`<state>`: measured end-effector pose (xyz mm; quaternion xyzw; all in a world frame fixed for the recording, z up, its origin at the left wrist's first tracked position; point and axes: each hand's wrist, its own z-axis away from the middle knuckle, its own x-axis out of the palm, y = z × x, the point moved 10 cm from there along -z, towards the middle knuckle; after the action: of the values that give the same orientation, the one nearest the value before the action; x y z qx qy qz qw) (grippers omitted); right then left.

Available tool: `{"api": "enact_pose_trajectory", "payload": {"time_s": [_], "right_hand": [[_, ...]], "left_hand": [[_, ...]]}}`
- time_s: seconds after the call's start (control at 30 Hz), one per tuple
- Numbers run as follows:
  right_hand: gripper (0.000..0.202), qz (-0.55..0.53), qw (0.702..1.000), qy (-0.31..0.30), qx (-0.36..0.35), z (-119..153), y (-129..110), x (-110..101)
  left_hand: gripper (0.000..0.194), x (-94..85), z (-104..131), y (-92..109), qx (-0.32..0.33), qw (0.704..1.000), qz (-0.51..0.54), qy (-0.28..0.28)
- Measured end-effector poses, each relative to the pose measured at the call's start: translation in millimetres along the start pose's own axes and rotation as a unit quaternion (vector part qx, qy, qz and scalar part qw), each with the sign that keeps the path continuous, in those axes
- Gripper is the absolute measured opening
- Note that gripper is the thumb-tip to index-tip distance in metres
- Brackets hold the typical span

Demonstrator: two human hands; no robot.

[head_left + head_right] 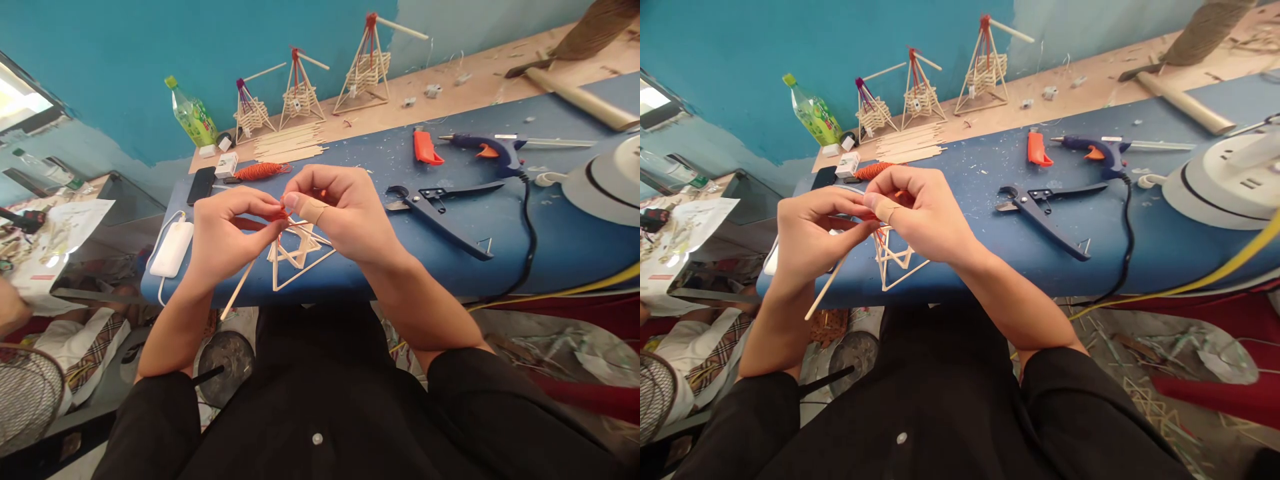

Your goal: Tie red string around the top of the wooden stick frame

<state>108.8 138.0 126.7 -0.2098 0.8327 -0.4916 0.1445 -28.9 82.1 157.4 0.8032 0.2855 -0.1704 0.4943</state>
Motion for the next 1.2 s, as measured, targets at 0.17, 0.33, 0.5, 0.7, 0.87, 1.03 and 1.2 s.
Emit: {"api": "enact_pose_trajectory", "payload": {"time_s": [0.17,0.33,0.5,0.7,0.87,1.03,1.2], "right_hand": [[0.016,0.043,0.999,-0.016,-0.014,-5,-6,-4],[0.008,0.096,0.995,0.001,-0.039,-18,-1,-28],[0.015,0.152,0.978,-0.132,-0.056,-28,2,-23],[0.013,0.18,0.955,-0.226,-0.059,-31,1,-14],[0.024,0.175,0.964,-0.19,-0.056,-45,17,-22],[0.022,0.145,0.974,-0.17,-0.042,-70,38,-15],[0.025,0.215,0.959,-0.171,-0.075,-104,30,4]], "left_hand": [[0.028,2.9,-9,-6,-0.041,0.999,0.019,-0.016],[0.03,4.5,-8,-12,-0.065,0.995,0.058,-0.043],[0.037,3.1,-5,-17,-0.098,0.993,0.046,-0.055],[0.022,-0.3,-10,-9,-0.068,0.996,0.014,-0.061],[0.015,3.7,-12,-7,-0.052,0.996,0.009,-0.07],[0.013,5.5,-11,-7,-0.04,0.996,0.047,-0.068],[0.017,3.6,-3,-11,-0.065,0.991,0.086,-0.078]]}}
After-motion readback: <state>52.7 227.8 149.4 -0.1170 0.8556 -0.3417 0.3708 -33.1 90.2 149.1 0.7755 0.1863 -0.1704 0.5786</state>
